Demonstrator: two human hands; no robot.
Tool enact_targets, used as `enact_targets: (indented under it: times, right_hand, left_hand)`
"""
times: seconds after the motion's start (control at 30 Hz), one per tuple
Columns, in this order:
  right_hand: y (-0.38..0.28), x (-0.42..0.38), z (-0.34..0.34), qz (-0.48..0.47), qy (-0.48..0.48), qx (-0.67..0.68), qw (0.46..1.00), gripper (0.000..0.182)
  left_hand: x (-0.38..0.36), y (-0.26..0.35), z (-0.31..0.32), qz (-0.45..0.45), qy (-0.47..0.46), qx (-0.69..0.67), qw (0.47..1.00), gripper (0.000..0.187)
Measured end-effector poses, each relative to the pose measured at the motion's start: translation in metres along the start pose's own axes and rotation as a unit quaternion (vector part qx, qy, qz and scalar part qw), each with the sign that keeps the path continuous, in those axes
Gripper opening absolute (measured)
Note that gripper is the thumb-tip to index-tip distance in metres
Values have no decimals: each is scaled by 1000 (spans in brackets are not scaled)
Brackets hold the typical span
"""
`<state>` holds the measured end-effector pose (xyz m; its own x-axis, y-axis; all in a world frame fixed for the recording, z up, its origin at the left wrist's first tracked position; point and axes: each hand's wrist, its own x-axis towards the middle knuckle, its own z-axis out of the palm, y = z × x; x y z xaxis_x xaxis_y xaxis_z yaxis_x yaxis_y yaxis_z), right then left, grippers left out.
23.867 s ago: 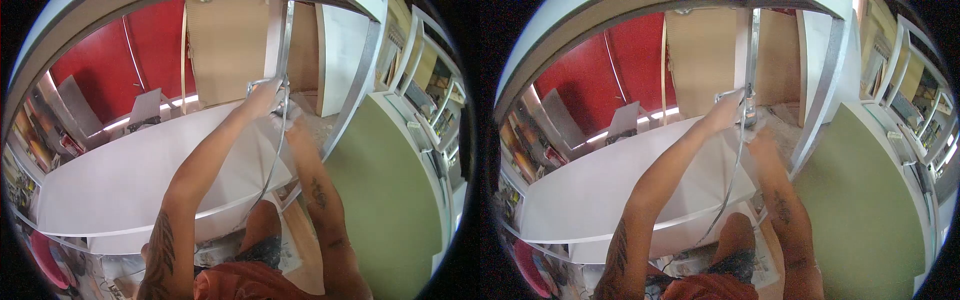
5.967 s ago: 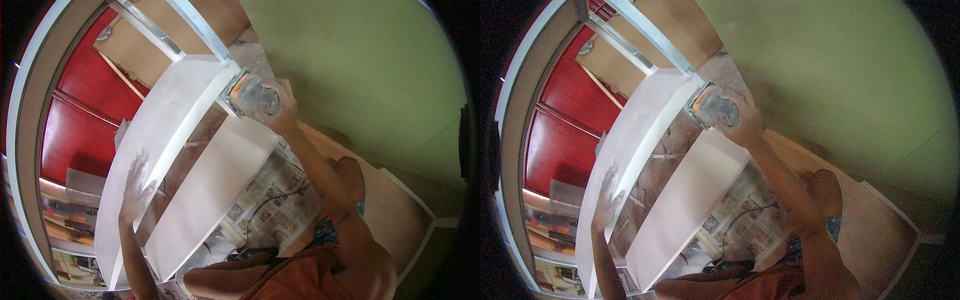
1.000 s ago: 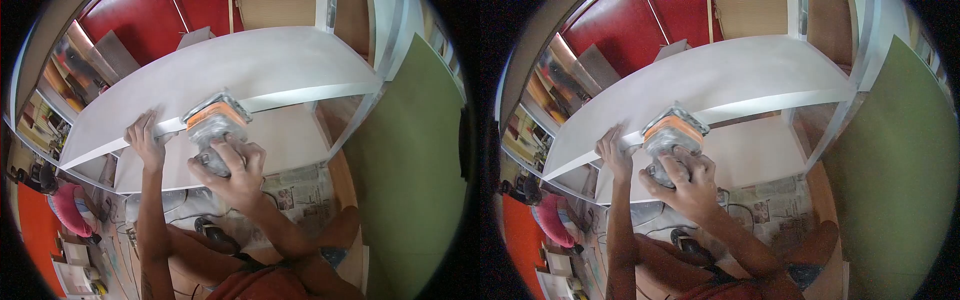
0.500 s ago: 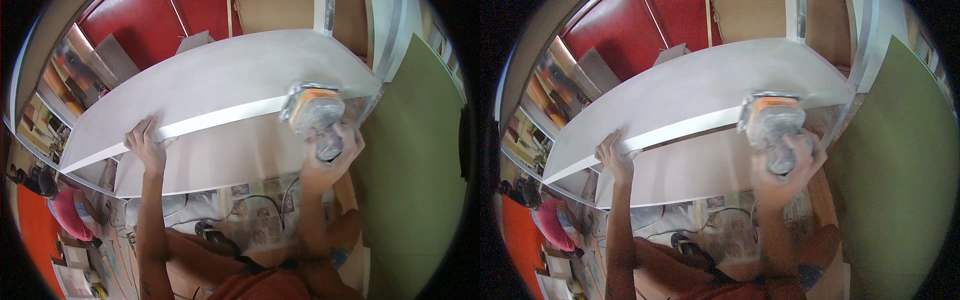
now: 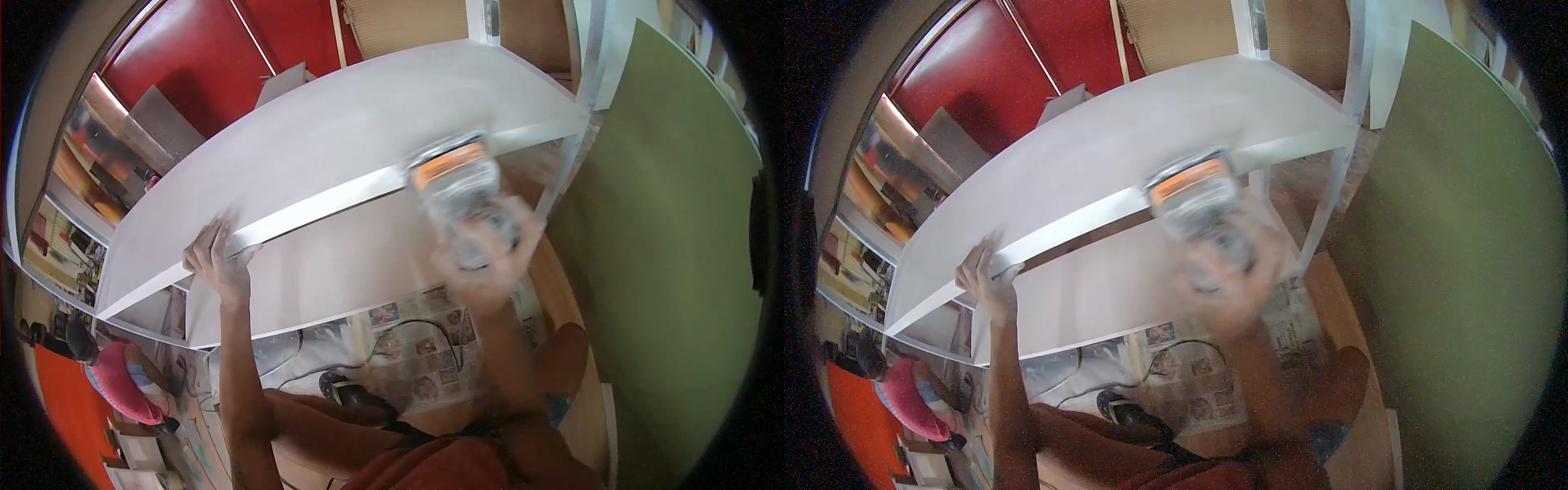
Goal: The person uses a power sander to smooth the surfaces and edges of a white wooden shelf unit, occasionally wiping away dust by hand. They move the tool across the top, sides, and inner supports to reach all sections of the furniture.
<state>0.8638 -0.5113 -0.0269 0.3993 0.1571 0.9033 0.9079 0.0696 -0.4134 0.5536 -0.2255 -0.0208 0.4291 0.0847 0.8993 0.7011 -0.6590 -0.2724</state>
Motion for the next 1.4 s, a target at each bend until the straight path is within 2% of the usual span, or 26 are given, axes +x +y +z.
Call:
enact_targets:
  times: [0.03, 0.1, 0.23, 0.3, 0.37, 0.43, 0.47, 0.53, 0.6, 0.67, 0.7, 0.77, 0.83, 0.9, 0.97, 1.0, 1.07, 1.2, 1.27, 1.3, 1.37, 1.4]
  right_hand:
    - [9, 5, -4, 1, 3, -2, 1000, 49]
    - [21, 17, -7, 69, 105, -9, 992, 54]
    - [16, 21, -2, 126, 134, -29, 982, 61]
    - [-7, 14, 9, 83, 106, -25, 991, 60]
    - [-38, 7, 14, 55, 28, 6, 998, 50]
    - [-47, 2, 20, -45, -48, 3, 998, 43]
    - [-45, 0, 18, -44, -46, -3, 998, 43]
    - [-39, -3, 16, -126, -81, -21, 989, 42]
    - [-23, 1, 10, -124, -57, -22, 990, 41]
    - [-8, 12, -9, -42, -51, -21, 998, 48]
    - [2, 14, -12, -41, -52, -22, 998, 48]
    - [24, 20, -16, 28, 48, -17, 998, 48]
    - [41, 28, -24, 58, 73, -27, 995, 50]
    - [42, 29, -24, 89, 96, -36, 991, 51]
    - [34, 33, -18, 163, 145, -30, 975, 51]
    - [28, 33, -14, 164, 146, -26, 975, 51]
    - [8, 30, -3, 90, 124, -45, 987, 50]
    - [-52, 16, 19, 22, 9, -50, 998, 56]
    - [-68, 1, 39, -28, -15, 0, 999, 52]
    - [-77, -3, 46, -26, -14, -3, 1000, 52]
    - [-88, -8, 53, -123, -75, -45, 989, 35]
    - [-86, -6, 52, -125, -72, -48, 988, 35]
  left_hand:
    - [1, -1, 0, -2, -1, -2, 1000, 78]
    - [-1, -2, 4, -4, 4, -8, 1000, 77]
    - [2, 2, 5, -11, 25, -14, 1000, 74]
    - [0, -2, 7, -8, 24, -12, 1000, 73]
    - [-1, -4, 7, -5, 22, -14, 1000, 73]
    - [-1, -5, 5, 9, 13, -21, 1000, 67]
    - [-1, -4, 4, 11, 15, -27, 999, 67]
    - [3, -4, -1, 30, 14, -47, 998, 61]
    - [2, -6, 1, 31, 16, -44, 998, 63]
    - [1, -5, 1, 27, 13, -35, 999, 66]
    - [2, -5, 1, 22, 11, -38, 999, 66]
    - [1, -5, -2, 19, 6, -39, 999, 67]
    - [3, -2, -1, 9, 12, -47, 999, 66]
    - [3, 1, -5, 3, 2, -52, 999, 66]
    - [4, 1, -3, -4, -3, -55, 998, 70]
    - [3, 1, -2, -1, 0, -49, 999, 68]
    - [1, -1, -2, 3, -1, -39, 999, 66]
    - [5, 0, 1, 13, 13, -43, 999, 66]
    - [4, 0, 0, 18, 17, -45, 999, 67]
    - [5, 0, 0, 17, 18, -49, 998, 68]
    - [5, 0, -1, 15, 19, -55, 998, 69]
    - [7, -1, -1, 19, 16, -55, 998, 69]
